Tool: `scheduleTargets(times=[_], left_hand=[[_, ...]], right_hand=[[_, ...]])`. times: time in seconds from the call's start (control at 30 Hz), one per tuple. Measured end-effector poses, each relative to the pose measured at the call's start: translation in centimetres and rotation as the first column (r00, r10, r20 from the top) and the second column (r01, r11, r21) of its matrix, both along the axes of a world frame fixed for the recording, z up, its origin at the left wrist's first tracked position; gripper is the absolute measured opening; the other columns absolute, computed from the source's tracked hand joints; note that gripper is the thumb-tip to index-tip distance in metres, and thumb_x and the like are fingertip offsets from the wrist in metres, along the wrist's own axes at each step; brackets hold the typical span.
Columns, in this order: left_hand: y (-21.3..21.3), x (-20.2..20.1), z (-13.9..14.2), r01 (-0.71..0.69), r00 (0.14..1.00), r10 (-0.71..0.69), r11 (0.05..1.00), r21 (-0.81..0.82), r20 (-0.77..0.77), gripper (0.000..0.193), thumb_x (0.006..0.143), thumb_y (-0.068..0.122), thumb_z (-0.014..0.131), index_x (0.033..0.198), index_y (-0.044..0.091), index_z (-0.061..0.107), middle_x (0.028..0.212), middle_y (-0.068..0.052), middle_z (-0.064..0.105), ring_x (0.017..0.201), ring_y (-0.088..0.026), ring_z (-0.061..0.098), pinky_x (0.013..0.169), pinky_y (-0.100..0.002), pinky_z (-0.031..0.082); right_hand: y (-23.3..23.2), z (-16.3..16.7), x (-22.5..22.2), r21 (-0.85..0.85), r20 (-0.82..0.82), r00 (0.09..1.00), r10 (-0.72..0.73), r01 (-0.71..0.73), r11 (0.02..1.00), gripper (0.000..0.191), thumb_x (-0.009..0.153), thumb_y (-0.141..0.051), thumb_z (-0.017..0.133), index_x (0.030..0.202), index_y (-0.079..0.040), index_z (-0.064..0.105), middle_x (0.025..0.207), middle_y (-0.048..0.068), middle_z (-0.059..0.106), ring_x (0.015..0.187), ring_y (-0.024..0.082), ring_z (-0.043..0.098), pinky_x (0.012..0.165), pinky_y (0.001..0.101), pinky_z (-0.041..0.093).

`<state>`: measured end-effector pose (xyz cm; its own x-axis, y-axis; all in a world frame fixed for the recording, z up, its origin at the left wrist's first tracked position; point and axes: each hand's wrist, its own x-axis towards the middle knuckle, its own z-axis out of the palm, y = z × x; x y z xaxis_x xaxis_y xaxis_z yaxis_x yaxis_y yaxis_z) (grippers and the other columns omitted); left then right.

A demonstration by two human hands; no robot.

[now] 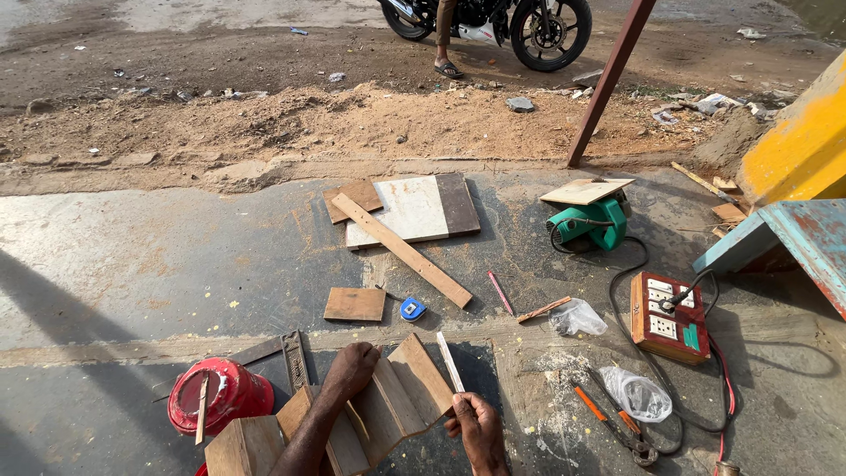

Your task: The person sits on the ground assembling a small stepped wooden box. They apply white glue from a red container onto wooden pieces using a stick, fit the pieces together, and hammer nails to fasten the joints, then press the assembled box together with both hands.

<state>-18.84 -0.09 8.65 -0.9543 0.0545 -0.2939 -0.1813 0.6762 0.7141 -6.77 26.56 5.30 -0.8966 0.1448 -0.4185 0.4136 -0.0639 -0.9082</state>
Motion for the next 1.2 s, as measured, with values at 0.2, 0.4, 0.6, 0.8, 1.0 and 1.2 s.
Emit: scheduleTargets(times=[0.2,0.4,0.6,0.8,1.0,1.2], left_hand=[[0.0,0.1,0.2,0.017,0.999,-0.018,0.999,-0.033,-0.032,0.049,0.1,0.042,0.057,0.081,-0.002,0.068,0.071,-0.02,0.067,0.068,-0.034,0.068,0.071,-0.049,0.053],[0.2,0.8,-0.4,0.029,0.999,-0.028,0.998,-0.056,0.023,0.048,0.102,0.042,0.052,0.088,-0.001,0.069,0.08,-0.022,0.071,0.076,-0.037,0.073,0.076,-0.051,0.054],[0.5,0.7,0.0,0.038,0.998,-0.043,0.996,-0.087,-0.049,0.046,0.101,0.042,0.055,0.091,0.0,0.071,0.084,-0.022,0.072,0.08,-0.035,0.071,0.076,-0.05,0.054],[0.6,0.8,0.6,0.029,0.998,-0.024,0.995,-0.092,0.06,0.046,0.099,0.042,0.059,0.093,-0.002,0.072,0.083,-0.023,0.073,0.081,-0.036,0.074,0.079,-0.049,0.056],[0.5,0.8,-0.2,0.049,0.997,-0.055,0.995,-0.091,-0.055,0.034,0.093,0.033,0.062,0.095,0.002,0.076,0.088,-0.022,0.075,0.085,-0.037,0.074,0.081,-0.049,0.057],[0.3,0.2,-2.1,0.012,0.99,-0.032,0.99,-0.143,-0.138,0.03,0.093,0.027,0.059,0.092,0.001,0.074,0.093,-0.028,0.071,0.091,-0.047,0.07,0.084,-0.054,0.055]], right_hand=[[-0.1,-0.6,-0.2,-0.032,0.011,1.0,-0.008,0.008,0.999,0.047,0.097,-0.037,0.059,0.113,0.005,0.072,0.083,0.014,0.073,0.067,0.019,0.07,0.06,0.0345,0.059],[0.0,-0.9,0.8,0.007,-0.101,0.995,0.022,-0.021,1.0,0.053,0.096,-0.036,0.06,0.137,-0.003,0.062,0.084,0.012,0.071,0.068,0.016,0.069,0.059,0.0339,0.059],[0.1,-0.7,0.6,0.021,-0.067,0.997,0.042,-0.04,0.999,0.051,0.098,-0.034,0.058,0.138,-0.004,0.062,0.085,0.011,0.072,0.067,0.015,0.069,0.058,0.0334,0.06],[0.2,-1.6,0.3,0.009,-0.087,0.995,0.05,-0.05,0.999,0.049,0.099,-0.03,0.057,0.138,-0.001,0.062,0.082,0.011,0.072,0.067,0.014,0.068,0.057,0.0317,0.058],[-0.3,-0.8,0.6,0.018,-0.068,0.996,0.057,-0.056,0.998,0.048,0.099,-0.03,0.057,0.137,-0.002,0.063,0.082,0.01,0.072,0.066,0.013,0.068,0.056,0.0306,0.056],[2.2,-2.1,2.3,0.213,-0.136,0.967,-0.215,0.24,0.947,0.039,0.102,-0.029,0.059,0.121,0.002,0.074,0.089,0.01,0.074,0.067,0.015,0.069,0.058,0.0315,0.054]])
